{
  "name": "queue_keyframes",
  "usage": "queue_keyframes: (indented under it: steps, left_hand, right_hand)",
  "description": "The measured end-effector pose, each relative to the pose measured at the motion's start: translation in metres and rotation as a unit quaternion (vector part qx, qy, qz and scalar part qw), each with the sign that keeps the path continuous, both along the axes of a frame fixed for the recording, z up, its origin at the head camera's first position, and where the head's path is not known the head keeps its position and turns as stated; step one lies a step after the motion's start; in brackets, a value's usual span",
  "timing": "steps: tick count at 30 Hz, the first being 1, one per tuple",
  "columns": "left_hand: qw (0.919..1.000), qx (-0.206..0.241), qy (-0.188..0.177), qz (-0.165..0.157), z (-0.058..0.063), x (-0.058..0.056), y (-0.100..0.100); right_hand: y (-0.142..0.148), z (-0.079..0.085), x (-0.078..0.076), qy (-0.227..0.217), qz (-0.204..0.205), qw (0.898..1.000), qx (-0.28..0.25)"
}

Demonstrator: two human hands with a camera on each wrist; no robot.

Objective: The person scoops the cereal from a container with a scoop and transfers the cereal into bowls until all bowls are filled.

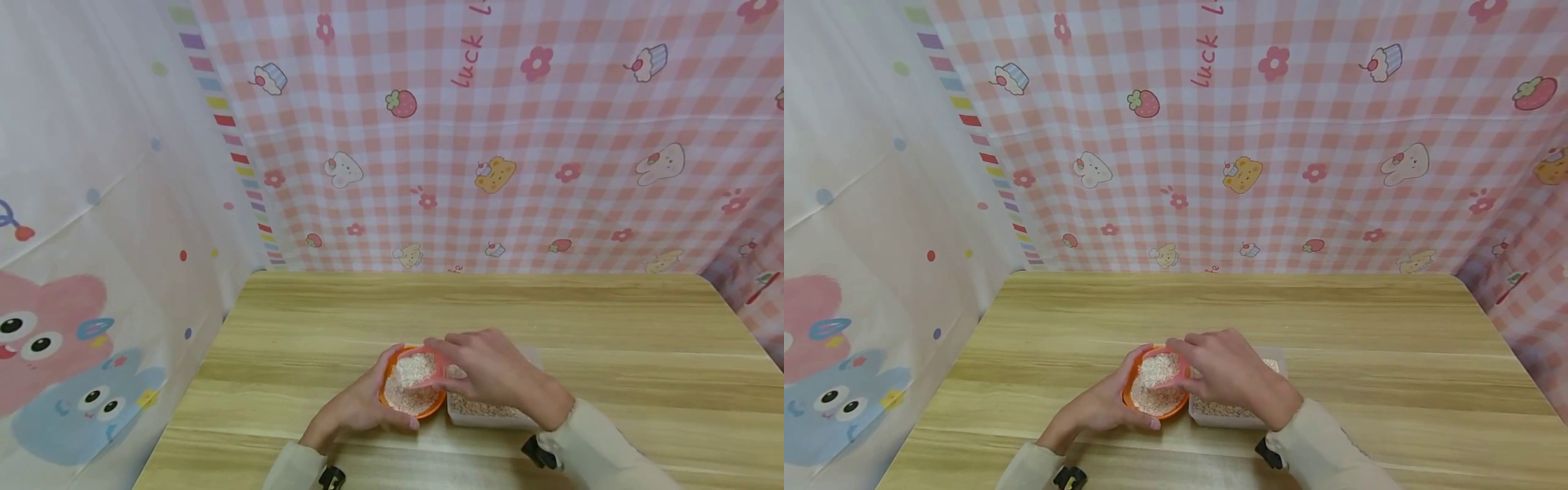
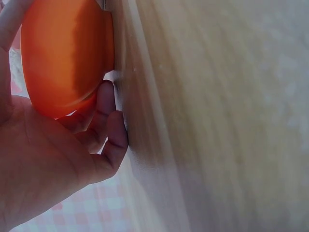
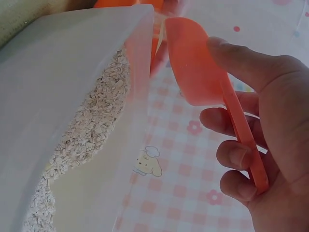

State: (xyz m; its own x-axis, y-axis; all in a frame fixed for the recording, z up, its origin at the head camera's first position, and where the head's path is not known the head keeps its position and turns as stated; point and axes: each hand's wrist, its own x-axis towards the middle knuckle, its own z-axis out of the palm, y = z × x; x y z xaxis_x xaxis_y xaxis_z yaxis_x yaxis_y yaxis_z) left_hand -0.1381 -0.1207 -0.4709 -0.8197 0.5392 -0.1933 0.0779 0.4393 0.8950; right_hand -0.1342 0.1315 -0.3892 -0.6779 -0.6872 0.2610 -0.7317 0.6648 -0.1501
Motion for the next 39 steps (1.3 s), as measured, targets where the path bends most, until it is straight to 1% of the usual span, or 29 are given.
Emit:
queue_keyframes:
  steps: [8,14,19,24,30,39]
  left_hand:
    - [0.9999,0.014,0.000,-0.008,0.0010,-0.0007,0.0005]
    - [0.9999,0.013,-0.008,-0.003,0.0020,0.0002,0.0009]
    - [1.0000,-0.003,-0.001,-0.003,0.0021,0.0004,0.0006]
    - [1.0000,0.002,-0.001,-0.007,0.0013,-0.0001,0.0006]
    - [1.0000,-0.004,0.005,-0.004,0.0006,-0.0001,0.0003]
    - [0.9999,-0.015,-0.004,0.005,0.0009,0.0005,0.0004]
  right_hand:
    - [-0.0013,-0.0011,-0.0036,0.024,0.002,1.000,-0.011]
    - [-0.0030,-0.0013,-0.0049,0.028,-0.009,1.000,0.001]
    - [-0.0045,0.0012,-0.0061,0.029,-0.015,0.999,0.011]
    - [-0.0058,0.0042,-0.0074,0.036,-0.021,0.999,0.027]
    - [-0.0067,0.0063,-0.0082,0.059,-0.020,0.997,0.047]
    - [-0.0084,0.0075,-0.0099,0.106,-0.007,0.992,0.072]
